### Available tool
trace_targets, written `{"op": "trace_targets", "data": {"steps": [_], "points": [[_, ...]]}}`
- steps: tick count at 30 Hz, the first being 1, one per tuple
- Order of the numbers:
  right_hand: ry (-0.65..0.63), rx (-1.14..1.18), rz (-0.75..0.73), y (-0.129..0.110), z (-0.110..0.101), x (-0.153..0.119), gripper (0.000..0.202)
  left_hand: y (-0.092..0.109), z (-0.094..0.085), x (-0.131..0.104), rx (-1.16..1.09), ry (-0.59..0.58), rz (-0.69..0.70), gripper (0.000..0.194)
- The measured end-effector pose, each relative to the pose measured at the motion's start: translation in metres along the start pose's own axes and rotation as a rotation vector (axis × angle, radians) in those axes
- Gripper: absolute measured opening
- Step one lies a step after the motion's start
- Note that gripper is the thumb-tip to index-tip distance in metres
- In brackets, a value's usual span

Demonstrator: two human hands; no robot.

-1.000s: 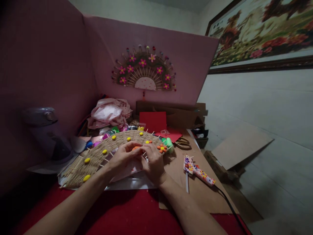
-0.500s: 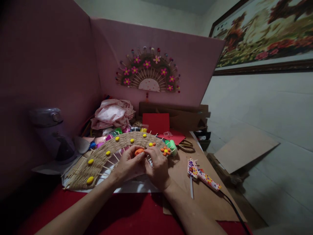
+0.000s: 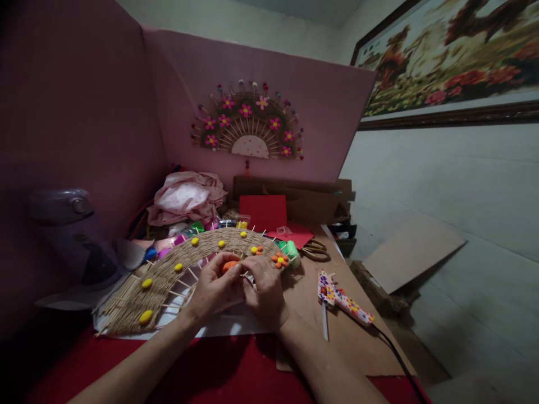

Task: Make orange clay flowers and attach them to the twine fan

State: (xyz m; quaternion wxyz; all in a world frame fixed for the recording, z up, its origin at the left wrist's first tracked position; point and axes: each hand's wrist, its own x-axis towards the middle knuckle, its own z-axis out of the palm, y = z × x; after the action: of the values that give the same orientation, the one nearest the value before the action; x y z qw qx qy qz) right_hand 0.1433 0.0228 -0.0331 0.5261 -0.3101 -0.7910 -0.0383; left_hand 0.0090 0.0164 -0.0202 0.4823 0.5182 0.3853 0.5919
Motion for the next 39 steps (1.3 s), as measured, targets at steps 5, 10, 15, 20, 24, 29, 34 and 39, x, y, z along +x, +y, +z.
{"op": "trace_targets", "data": {"steps": [5,10,15,20,24,29,34,39], "points": [[0.035,0.033,0.049,0.002,-0.001,-0.001,0.025,0.009,-0.002,0.001,0.041,0.086,0.053,0.014],[0.238,0.072,0.242,0.010,-0.002,0.000,0.018,0.019,-0.015,0.011,-0.004,0.296,0.099,0.018],[0.305,0.140,0.381,0.016,0.000,0.000,0.019,0.019,-0.024,0.019,0.034,0.384,0.037,0.024],[0.291,0.136,0.369,0.014,0.001,0.000,0.017,0.018,-0.015,0.002,0.708,0.241,0.224,0.007],[0.265,0.103,0.291,0.012,0.001,0.001,0.015,0.022,-0.001,-0.015,1.327,0.006,0.219,0.018],[0.235,0.062,0.229,0.012,0.001,0.001,0.013,0.029,-0.003,-0.014,1.602,0.140,0.137,0.026],[0.234,0.049,0.211,0.012,0.001,0.000,0.013,0.034,-0.014,-0.005,1.612,0.147,0.010,0.026],[0.152,0.020,0.087,0.008,0.000,-0.002,0.013,0.038,-0.021,0.002,1.487,0.083,-0.131,0.029]]}}
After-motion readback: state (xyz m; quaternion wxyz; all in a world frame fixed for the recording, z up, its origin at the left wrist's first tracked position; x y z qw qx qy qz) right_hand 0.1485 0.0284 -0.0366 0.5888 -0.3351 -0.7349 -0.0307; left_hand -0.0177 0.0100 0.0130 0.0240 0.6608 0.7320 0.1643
